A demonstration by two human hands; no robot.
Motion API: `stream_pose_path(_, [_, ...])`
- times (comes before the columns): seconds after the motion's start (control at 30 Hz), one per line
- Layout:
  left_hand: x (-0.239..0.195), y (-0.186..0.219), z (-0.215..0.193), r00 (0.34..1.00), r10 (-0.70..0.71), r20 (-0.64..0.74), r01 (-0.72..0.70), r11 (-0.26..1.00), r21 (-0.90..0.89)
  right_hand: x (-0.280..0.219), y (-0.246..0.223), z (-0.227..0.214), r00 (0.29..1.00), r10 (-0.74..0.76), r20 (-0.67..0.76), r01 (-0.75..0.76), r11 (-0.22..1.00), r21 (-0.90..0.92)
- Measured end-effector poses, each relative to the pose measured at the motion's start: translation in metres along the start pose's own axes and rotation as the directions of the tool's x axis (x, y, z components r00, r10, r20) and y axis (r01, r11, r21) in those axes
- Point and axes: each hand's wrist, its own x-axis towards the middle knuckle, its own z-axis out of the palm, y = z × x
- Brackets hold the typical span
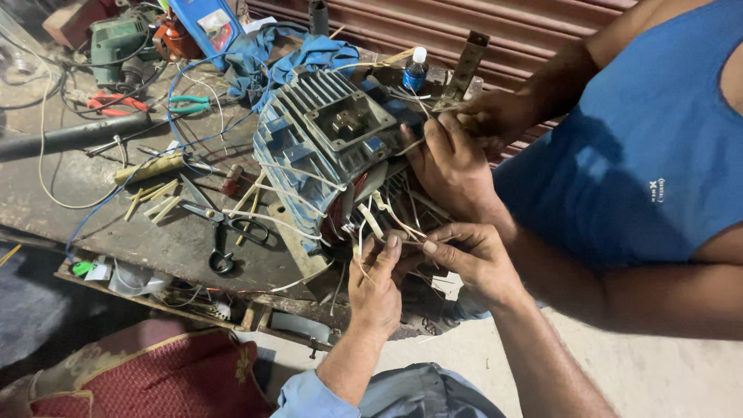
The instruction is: The person works on an electrical motor stator, stripping wire insulation and arranging copper windings with a coworker. They use pliers and other hand tools to manipulate the wires and components on a cluttered workbench.
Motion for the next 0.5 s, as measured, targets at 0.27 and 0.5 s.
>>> stream_pose_path(0.27, [-0.001,-0.004,0.006,0.999,0.031,-0.039,-0.029,0.998,0.060,-0.002,0.011,0.007,0.996,-0.081,-0.046,0.081,0.997,-0.008])
stream_pose_path(0.5, [0.000,-0.012,0.005,0.997,0.077,-0.029,-0.075,0.995,0.061,-0.006,0.012,0.022,0.985,-0.112,-0.131,0.095,0.987,-0.126])
